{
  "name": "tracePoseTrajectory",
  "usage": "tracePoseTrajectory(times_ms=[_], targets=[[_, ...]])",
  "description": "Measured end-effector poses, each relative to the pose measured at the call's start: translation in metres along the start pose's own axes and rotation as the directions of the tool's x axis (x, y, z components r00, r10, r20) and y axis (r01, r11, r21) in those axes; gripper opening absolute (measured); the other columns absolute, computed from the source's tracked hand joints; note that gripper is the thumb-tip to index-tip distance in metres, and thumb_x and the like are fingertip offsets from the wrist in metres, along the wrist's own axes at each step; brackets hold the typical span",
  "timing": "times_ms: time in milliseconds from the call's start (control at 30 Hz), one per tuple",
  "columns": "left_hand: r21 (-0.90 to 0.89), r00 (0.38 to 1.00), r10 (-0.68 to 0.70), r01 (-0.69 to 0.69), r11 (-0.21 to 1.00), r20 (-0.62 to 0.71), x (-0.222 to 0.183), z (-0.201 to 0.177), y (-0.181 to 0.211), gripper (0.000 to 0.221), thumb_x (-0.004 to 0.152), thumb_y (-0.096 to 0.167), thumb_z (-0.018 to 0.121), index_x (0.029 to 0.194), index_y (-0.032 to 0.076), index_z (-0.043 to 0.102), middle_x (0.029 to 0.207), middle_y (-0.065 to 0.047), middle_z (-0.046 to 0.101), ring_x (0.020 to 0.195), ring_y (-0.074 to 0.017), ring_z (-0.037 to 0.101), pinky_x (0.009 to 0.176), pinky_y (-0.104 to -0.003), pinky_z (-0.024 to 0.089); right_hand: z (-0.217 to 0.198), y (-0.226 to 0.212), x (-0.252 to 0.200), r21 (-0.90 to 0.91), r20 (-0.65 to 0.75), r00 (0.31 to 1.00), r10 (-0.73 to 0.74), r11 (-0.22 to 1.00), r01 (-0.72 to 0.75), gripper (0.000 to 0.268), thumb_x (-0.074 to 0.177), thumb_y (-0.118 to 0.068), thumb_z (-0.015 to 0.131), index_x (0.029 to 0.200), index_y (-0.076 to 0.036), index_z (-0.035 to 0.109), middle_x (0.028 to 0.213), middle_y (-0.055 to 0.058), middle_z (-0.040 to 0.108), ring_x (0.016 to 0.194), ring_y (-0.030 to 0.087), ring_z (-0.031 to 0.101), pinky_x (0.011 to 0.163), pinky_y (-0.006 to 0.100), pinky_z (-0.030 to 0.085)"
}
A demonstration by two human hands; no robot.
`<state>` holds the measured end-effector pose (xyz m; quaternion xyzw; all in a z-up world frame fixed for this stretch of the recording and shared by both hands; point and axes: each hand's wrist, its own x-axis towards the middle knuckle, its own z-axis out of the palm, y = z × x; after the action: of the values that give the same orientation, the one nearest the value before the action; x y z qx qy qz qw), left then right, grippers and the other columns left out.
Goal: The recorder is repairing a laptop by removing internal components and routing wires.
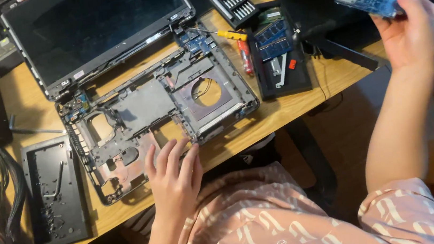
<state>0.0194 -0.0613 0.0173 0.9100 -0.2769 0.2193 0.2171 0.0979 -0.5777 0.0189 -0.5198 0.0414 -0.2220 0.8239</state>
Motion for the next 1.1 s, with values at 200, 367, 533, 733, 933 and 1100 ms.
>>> tracePoseTrajectory(times_ms=[200, 367, 533, 733, 933, 1100], targets=[[-0.004, 1.0, 0.015, -0.015, 1.0, 0.027, 0.001, 0.007, 0.002, 0.032, 0.087, 0.008, 0.073, 0.118, 0.007, 0.069, 0.125, -0.008, 0.065, 0.119, -0.0286, 0.06, 0.112, -0.055, 0.038, -0.02, 0.01, 0.014, -0.103, 0.062, 0.998, 0.024, 0.995, -0.017, 0.016, 0.114, 0.001, 0.051, 0.126, 0.006, 0.06, 0.124, 0.016, 0.066, 0.115, 0.028, 0.07, 0.106, 0.047, 0.059], [-0.002, 1.0, 0.013, -0.013, 1.0, 0.016, 0.004, 0.011, 0.0, 0.032, 0.086, 0.007, 0.073, 0.117, 0.007, 0.07, 0.124, -0.008, 0.066, 0.117, -0.0279, 0.061, 0.11, -0.054, 0.039, -0.024, 0.009, 0.015, -0.303, 0.046, 0.998, 0.041, 0.953, -0.025, 0.018, 0.111, 0.003, 0.05, 0.126, 0.008, 0.061, 0.127, 0.017, 0.069, 0.114, 0.029, 0.074, 0.102, 0.05, 0.063], [-0.014, 1.0, 0.009, -0.009, 1.0, 0.02, 0.003, 0.009, 0.001, 0.032, 0.086, 0.006, 0.073, 0.118, 0.007, 0.07, 0.123, -0.008, 0.066, 0.117, -0.0278, 0.061, 0.11, -0.053, 0.04, -0.029, 0.01, 0.016, -0.443, -0.07, 0.997, 0.036, 0.894, -0.063, 0.022, 0.113, -0.004, 0.053, 0.129, 0.006, 0.064, 0.118, 0.016, 0.072, 0.095, 0.027, 0.076, 0.076, 0.04, 0.064], [-0.008, 1.0, 0.017, -0.017, 1.0, 0.009, 0.009, 0.006, 0.003, 0.032, 0.085, 0.007, 0.073, 0.117, 0.007, 0.07, 0.123, -0.008, 0.066, 0.117, -0.0278, 0.061, 0.109, -0.053, 0.04, -0.041, 0.008, 0.022, -0.244, -0.04, 0.998, 0.039, 0.969, -0.047, 0.012, 0.117, -0.001, 0.054, 0.124, 0.005, 0.061, 0.111, 0.014, 0.069, 0.089, 0.023, 0.07, 0.072, 0.033, 0.058], [-0.042, 0.986, 0.168, -0.168, 0.985, 0.003, 0.066, -0.01, 0.021, 0.034, 0.086, 0.009, 0.076, 0.12, 0.006, 0.069, 0.124, -0.009, 0.065, 0.117, -0.0277, 0.061, 0.109, -0.052, 0.041, -0.112, -0.006, 0.043, 0.067, -0.166, 0.986, -0.017, 0.997, 0.028, 0.009, 0.118, -0.002, 0.06, 0.111, 0.003, 0.057, 0.103, 0.015, 0.065, 0.084, 0.025, 0.062, 0.069, 0.029, 0.045], [-0.154, 0.957, 0.288, -0.282, 0.947, 0.019, 0.124, 0.032, 0.057, 0.032, 0.089, 0.013, 0.074, 0.119, 0.006, 0.067, 0.116, -0.007, 0.065, 0.11, -0.0263, 0.061, 0.103, -0.049, 0.043, -0.121, -0.013, 0.036, 0.151, -0.244, 0.969, -0.033, 0.986, 0.072, 0.008, 0.119, -0.003, 0.061, 0.114, 0.002, 0.057, 0.103, 0.014, 0.064, 0.086, 0.025, 0.062, 0.073, 0.03, 0.046]])
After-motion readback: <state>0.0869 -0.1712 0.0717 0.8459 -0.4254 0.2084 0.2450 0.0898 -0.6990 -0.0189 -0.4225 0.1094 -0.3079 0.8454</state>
